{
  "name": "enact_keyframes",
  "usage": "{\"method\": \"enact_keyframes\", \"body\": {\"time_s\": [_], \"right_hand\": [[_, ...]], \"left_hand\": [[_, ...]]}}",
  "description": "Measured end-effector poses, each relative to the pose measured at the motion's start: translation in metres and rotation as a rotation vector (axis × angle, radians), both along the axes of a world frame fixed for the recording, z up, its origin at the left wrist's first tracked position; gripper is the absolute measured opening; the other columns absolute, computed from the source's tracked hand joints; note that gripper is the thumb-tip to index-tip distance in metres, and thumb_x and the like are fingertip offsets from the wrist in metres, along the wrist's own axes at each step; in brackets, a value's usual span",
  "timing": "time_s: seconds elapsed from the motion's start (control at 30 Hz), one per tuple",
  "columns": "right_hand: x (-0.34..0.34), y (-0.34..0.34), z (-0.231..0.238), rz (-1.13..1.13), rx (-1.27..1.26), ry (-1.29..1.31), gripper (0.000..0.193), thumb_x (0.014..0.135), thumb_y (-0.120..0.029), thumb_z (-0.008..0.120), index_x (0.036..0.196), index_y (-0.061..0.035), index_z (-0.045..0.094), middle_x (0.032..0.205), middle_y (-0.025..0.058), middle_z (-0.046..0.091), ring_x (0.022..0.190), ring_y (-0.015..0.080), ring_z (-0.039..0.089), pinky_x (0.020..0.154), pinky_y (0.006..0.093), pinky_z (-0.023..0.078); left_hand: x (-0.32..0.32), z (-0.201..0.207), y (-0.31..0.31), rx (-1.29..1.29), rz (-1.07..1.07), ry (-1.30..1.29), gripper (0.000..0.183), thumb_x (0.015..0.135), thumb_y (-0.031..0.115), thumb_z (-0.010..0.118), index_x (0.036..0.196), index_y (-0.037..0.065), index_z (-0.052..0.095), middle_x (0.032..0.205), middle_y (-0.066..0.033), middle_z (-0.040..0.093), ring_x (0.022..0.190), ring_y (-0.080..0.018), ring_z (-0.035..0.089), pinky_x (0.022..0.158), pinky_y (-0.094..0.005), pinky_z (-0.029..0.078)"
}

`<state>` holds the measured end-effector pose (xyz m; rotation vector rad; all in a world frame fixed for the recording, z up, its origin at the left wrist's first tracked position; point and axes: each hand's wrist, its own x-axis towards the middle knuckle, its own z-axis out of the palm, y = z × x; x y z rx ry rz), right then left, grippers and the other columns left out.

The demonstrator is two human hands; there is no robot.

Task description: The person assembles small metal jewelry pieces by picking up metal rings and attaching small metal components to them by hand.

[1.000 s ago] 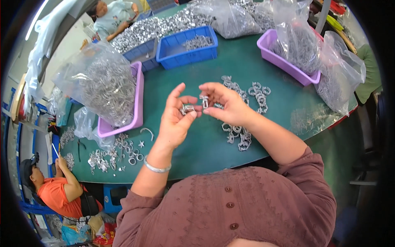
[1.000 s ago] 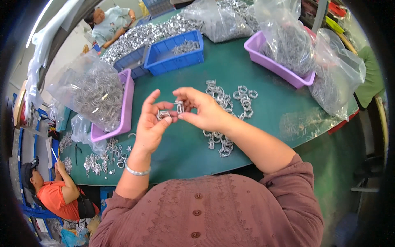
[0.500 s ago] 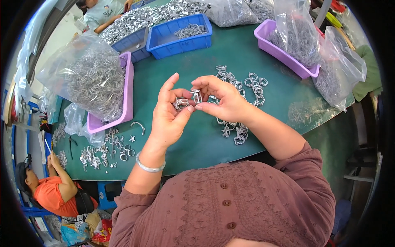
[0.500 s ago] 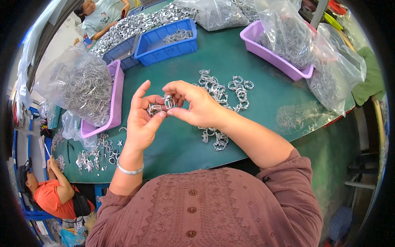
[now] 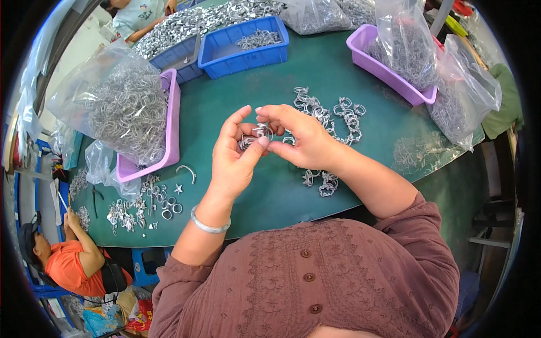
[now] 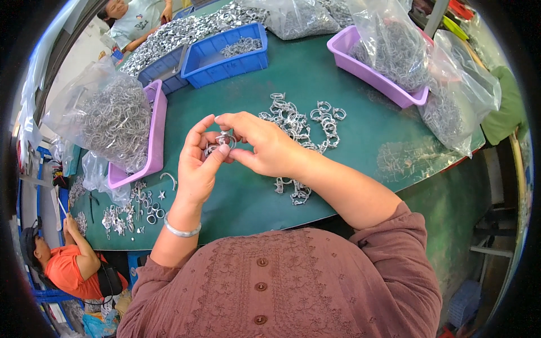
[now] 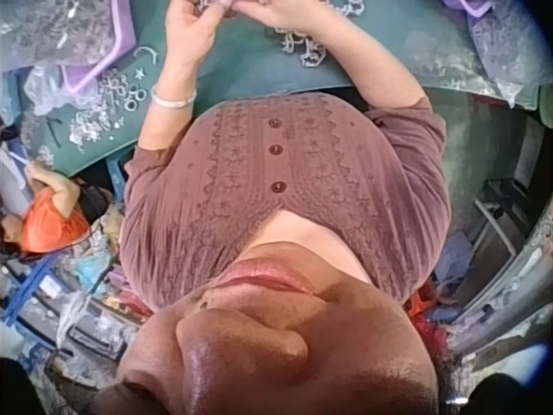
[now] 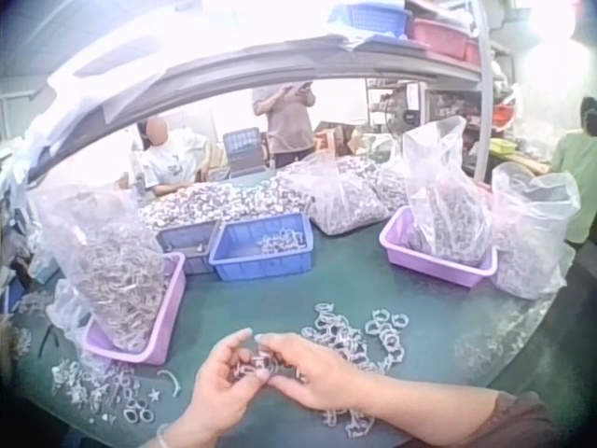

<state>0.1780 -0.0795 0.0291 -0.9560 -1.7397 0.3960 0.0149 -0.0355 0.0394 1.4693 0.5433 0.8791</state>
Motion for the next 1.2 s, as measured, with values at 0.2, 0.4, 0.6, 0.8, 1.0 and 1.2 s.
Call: {"method": "enact_keyframes", "body": {"time_s": [0.2,0.4,0.6,0.8,1.0,1.2], "right_hand": [[0.0008,0.0008,-0.0038,0.055,-0.053,0.131,0.052,0.071,0.002,0.063,0.119,-0.0008,0.044,0.100,0.0120,0.054,0.076,0.0164,0.057,0.066,0.0282,0.048],[-0.0007,-0.0003,-0.0025,0.211,-0.232,0.430,0.041,0.078,0.004,0.056,0.117,0.0014,0.044,0.096,0.0098,0.055,0.080,0.0122,0.056,0.071,0.0253,0.047],[-0.0011,-0.0018,-0.0014,0.258,-0.300,0.473,0.035,0.080,0.003,0.054,0.114,0.0032,0.045,0.090,0.0078,0.056,0.082,0.0111,0.056,0.073,0.0247,0.047],[-0.0008,-0.0009,-0.0030,0.246,-0.338,0.521,0.033,0.081,0.001,0.056,0.113,0.0031,0.047,0.089,0.0060,0.056,0.080,0.0096,0.055,0.072,0.0237,0.047],[0.0002,-0.0006,-0.0026,0.240,-0.347,0.502,0.035,0.080,0.001,0.057,0.113,0.0031,0.047,0.087,0.0053,0.056,0.079,0.0088,0.055,0.071,0.0232,0.047],[0.0015,0.0000,-0.0039,0.195,-0.281,0.432,0.036,0.078,0.002,0.058,0.113,0.0001,0.050,0.088,0.0049,0.058,0.078,0.0088,0.054,0.070,0.0234,0.046]], "left_hand": [[-0.0017,0.0025,-0.0002,-0.126,0.008,-0.055,0.046,0.083,-0.002,0.049,0.126,0.002,0.036,0.093,-0.0084,0.055,0.080,-0.0135,0.055,0.067,-0.0255,0.048],[-0.0062,0.0019,0.0005,-0.181,-0.043,-0.094,0.046,0.083,-0.002,0.049,0.127,0.003,0.035,0.095,-0.0084,0.056,0.082,-0.0137,0.055,0.067,-0.0251,0.048],[-0.0063,0.0019,0.0001,-0.154,-0.044,-0.098,0.046,0.083,-0.002,0.049,0.127,0.003,0.035,0.094,-0.0093,0.056,0.081,-0.0139,0.055,0.067,-0.0251,0.048],[-0.0056,0.0040,-0.0012,-0.154,-0.026,-0.076,0.047,0.082,-0.002,0.051,0.127,0.002,0.035,0.094,-0.0097,0.056,0.081,-0.0136,0.055,0.067,-0.0253,0.048],[-0.0062,0.0016,-0.0023,-0.007,0.009,-0.021,0.051,0.081,-0.003,0.052,0.128,0.001,0.033,0.093,-0.0089,0.056,0.082,-0.0125,0.055,0.069,-0.0250,0.048],[-0.0079,-0.0037,-0.0029,0.273,0.040,0.017,0.057,0.078,-0.008,0.052,0.130,0.002,0.031,0.092,-0.0075,0.055,0.079,-0.0088,0.052,0.067,-0.0205,0.044]]}}
